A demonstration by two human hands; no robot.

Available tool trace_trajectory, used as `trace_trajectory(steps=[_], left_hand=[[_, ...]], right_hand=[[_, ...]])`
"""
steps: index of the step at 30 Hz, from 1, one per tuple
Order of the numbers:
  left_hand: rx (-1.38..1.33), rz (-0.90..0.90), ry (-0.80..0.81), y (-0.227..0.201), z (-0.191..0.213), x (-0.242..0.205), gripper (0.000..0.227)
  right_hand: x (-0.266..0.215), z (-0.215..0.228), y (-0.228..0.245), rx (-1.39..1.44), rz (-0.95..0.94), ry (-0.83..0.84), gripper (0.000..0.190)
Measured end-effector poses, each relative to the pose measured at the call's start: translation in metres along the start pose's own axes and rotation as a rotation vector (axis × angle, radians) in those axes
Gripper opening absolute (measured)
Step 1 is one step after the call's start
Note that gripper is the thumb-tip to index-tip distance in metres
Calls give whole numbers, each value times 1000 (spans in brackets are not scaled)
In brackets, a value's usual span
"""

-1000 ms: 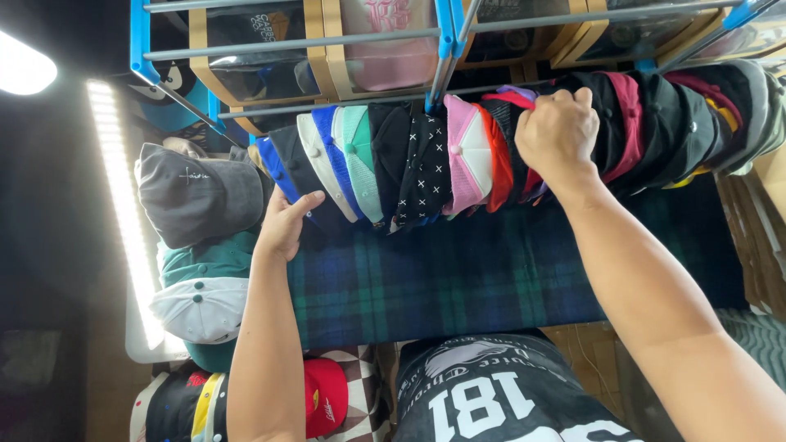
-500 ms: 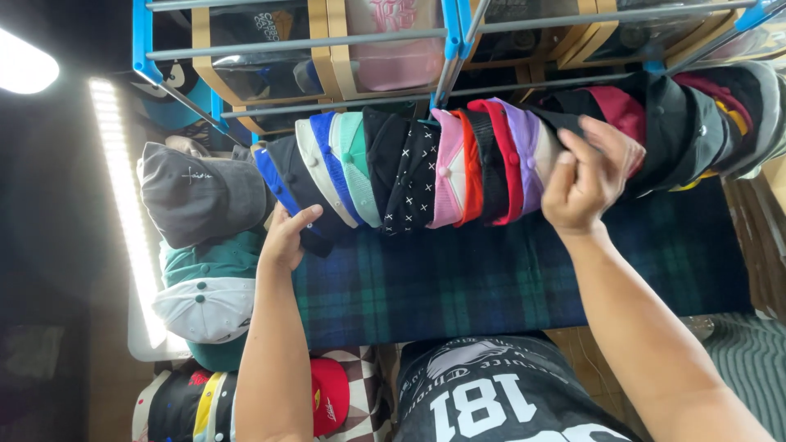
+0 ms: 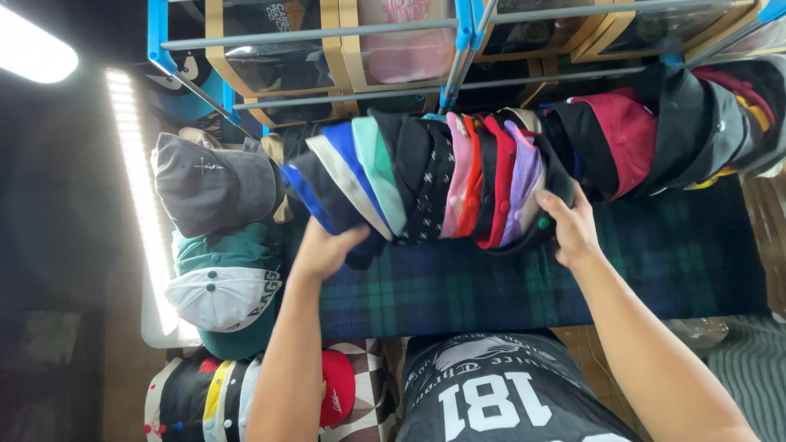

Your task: The person organizes a collection of baseball caps on a table, arranging them into neat stacks. They then pick up several cardboard boxes, open them to reveal the caps inside, and place the boxes back on the table or onto a nearby shelf.

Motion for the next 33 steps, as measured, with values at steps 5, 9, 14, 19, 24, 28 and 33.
trace_trajectory(steps=[5, 9, 14, 19, 24, 28, 33], left_hand=[[133, 74, 210, -55, -39, -57, 35], [182, 148, 291, -84, -47, -99, 25], [355, 337, 408, -43, -17, -136, 40], [321, 385, 207, 27, 46, -121, 27], [643, 481, -527, -23, 25, -128, 115], [870, -147, -562, 86, 28, -159, 87], [1281, -577, -235, 90, -58, -159, 107]], right_hand=[[-13, 21, -27, 91, 53, 227, 67], [-47, 46, -22, -86, -69, 379, 81], [-118, 6, 45, -258, -360, 377, 82], [-113, -34, 5, -615, -339, 349, 73], [-107, -41, -15, -786, -92, 444, 94], [-106, -33, -32, -698, -7, 456, 109], [-114, -56, -31, -663, 35, 472, 125]])
Point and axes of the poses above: each hand's wrist, its own x-axis towards the middle knuckle, its own z-axis out of the back of the hand, y = z × x, the point moved 1 cm from there along x, towards the middle knuckle, and after that the axes turned 5 degrees about -x, right-handed, at the moved point
